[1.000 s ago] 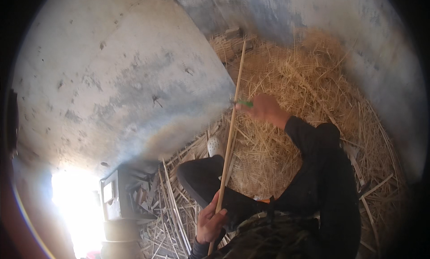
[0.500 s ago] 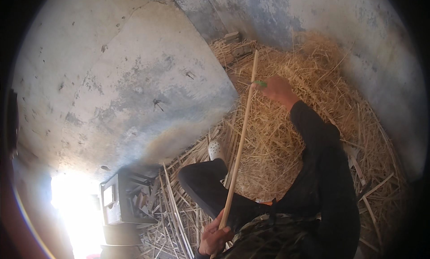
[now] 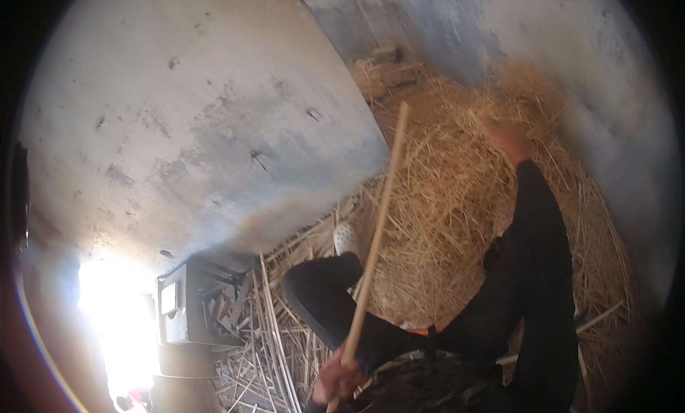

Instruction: The person sits cross-legged on a bed of straw and uses a green utility knife to peel the outer layer off a long, thin wooden stick. They hold the stick with their left hand and scrape downwards with their right hand, repeating the motion to remove the bark and create a smooth surface.

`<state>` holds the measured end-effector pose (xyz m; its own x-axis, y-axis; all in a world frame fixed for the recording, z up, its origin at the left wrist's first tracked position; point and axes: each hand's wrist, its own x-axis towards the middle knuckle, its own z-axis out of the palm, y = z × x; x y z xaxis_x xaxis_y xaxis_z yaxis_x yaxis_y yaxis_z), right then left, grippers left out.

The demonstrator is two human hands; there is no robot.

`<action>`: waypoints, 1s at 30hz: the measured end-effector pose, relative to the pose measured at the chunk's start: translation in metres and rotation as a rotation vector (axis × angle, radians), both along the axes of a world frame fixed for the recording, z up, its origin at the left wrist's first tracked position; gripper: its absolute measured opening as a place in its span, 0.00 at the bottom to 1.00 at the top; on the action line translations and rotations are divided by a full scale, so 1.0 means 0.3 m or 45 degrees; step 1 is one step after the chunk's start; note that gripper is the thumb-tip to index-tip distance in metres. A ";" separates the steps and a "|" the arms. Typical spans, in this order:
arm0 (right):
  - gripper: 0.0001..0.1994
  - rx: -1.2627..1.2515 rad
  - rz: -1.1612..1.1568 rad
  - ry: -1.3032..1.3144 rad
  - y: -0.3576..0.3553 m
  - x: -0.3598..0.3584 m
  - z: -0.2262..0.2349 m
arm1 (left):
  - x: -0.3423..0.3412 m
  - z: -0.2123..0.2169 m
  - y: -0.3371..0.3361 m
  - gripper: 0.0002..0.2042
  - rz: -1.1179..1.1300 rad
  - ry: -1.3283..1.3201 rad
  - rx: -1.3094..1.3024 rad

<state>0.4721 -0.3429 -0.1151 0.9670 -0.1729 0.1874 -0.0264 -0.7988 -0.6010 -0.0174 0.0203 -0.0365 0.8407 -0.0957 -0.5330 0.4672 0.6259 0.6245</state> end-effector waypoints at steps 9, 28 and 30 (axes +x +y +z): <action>0.37 -0.171 1.214 -0.403 0.546 -0.493 0.103 | 0.215 -0.003 -0.060 0.30 0.048 -0.219 -0.467; 0.40 -0.102 0.907 -0.105 0.538 -0.400 0.074 | 0.129 0.032 -0.096 0.32 0.057 -0.085 -0.013; 0.42 -0.091 1.147 -0.215 0.615 -0.531 0.024 | 0.133 0.028 -0.081 0.32 0.126 -0.148 -0.044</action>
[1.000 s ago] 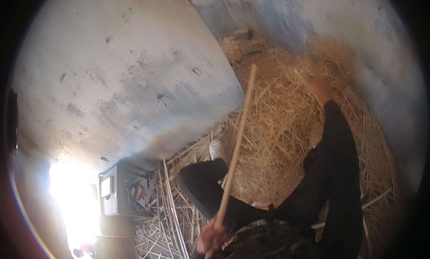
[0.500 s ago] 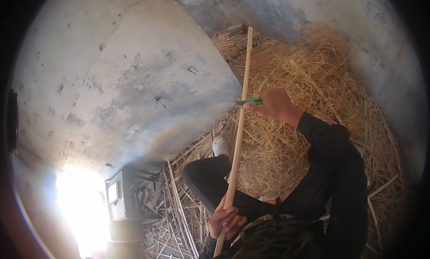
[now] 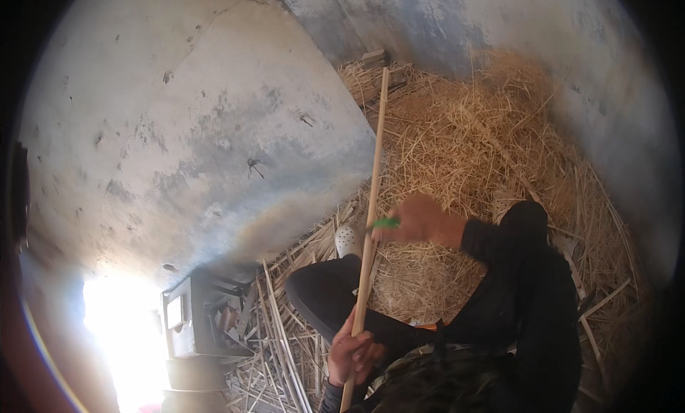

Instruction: The person sits cross-legged on a bed of straw and uses a green utility knife to peel the outer layer off a long, thin wooden stick. They hold the stick with their left hand and scrape downwards with their right hand, repeating the motion to remove the bark and create a smooth surface.

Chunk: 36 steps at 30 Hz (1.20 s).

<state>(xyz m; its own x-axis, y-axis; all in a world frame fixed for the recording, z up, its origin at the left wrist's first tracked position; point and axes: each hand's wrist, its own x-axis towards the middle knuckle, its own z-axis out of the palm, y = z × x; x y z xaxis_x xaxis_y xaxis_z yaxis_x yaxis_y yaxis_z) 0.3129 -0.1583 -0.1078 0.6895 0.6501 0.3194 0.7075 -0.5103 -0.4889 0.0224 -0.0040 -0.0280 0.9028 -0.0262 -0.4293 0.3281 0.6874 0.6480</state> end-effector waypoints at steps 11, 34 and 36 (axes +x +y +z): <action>0.40 -0.119 0.021 0.034 -0.009 -0.055 0.038 | -0.009 -0.009 0.034 0.33 -0.079 0.003 0.342; 0.42 -0.032 0.003 0.035 0.036 -0.033 0.035 | -0.011 -0.005 0.059 0.31 -0.127 -0.018 0.664; 0.42 -0.006 -0.109 0.114 0.041 0.012 0.022 | -0.029 -0.007 0.063 0.31 -0.120 -0.023 0.647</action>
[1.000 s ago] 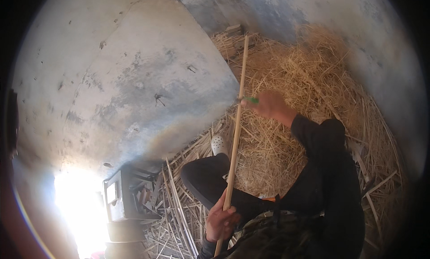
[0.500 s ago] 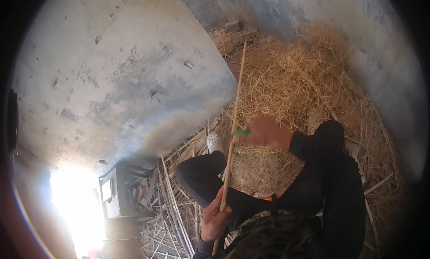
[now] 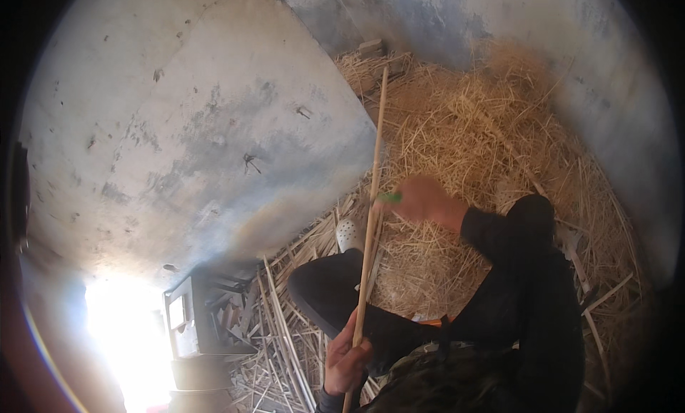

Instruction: The person sits cross-legged on a bed of straw and uses a green utility knife to peel the outer layer off a long, thin wooden stick. They hold the stick with their left hand and scrape downwards with their right hand, repeating the motion to remove the bark and create a smooth surface.

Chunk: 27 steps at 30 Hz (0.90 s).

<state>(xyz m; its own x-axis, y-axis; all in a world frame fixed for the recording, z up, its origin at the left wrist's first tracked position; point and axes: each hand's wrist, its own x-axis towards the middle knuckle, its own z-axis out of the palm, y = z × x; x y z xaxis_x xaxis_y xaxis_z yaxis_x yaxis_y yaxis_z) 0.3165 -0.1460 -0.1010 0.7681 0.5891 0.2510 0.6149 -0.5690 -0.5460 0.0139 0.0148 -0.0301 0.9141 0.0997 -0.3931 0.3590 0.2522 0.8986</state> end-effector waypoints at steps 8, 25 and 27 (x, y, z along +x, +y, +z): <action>0.41 -0.082 0.127 0.079 -0.004 -0.003 0.015 | -0.006 -0.019 0.005 0.34 0.088 -0.061 -0.306; 0.38 0.110 -0.383 -0.095 -0.223 0.293 0.116 | -0.090 0.002 -0.028 0.33 0.039 0.104 -0.909; 0.37 -0.026 -0.036 -0.050 -0.129 0.095 0.138 | -0.064 -0.044 -0.018 0.33 0.070 0.019 -1.143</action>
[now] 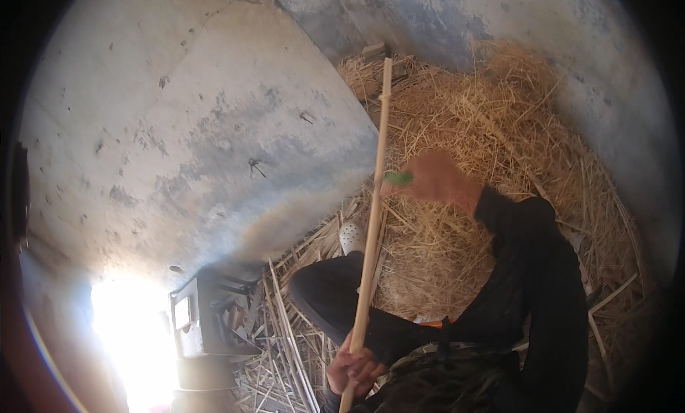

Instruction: The person sits cross-legged on a bed of straw and uses a green utility knife to peel the outer layer off a long, thin wooden stick. They hold the stick with their left hand and scrape downwards with their right hand, repeating the motion to remove the bark and create a smooth surface.

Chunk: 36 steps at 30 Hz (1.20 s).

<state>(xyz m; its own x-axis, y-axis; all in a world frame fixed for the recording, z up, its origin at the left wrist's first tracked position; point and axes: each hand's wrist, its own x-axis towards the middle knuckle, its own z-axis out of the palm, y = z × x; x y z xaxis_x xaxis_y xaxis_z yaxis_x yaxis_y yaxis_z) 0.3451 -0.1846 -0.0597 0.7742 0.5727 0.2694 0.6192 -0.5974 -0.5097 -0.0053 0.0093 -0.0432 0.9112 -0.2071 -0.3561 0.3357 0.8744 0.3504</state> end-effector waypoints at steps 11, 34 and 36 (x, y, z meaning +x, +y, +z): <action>0.41 -0.073 -0.007 0.001 0.054 -0.090 -0.078 | 0.062 0.038 -0.016 0.33 -0.024 -0.027 0.168; 0.38 0.072 0.066 0.116 0.089 -0.097 -0.103 | -0.044 -0.047 0.028 0.35 0.041 -0.043 0.275; 0.39 0.053 0.124 0.086 0.082 -0.114 -0.093 | -0.031 -0.052 0.032 0.37 0.013 -0.090 0.195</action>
<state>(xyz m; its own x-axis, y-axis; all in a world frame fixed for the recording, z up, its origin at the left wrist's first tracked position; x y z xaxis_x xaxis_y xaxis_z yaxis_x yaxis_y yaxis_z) 0.3110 -0.1598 -0.0877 0.7326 0.6355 0.2438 0.6367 -0.5133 -0.5755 -0.0145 0.0188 -0.0590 0.9368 -0.1456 -0.3180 0.2968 0.8121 0.5025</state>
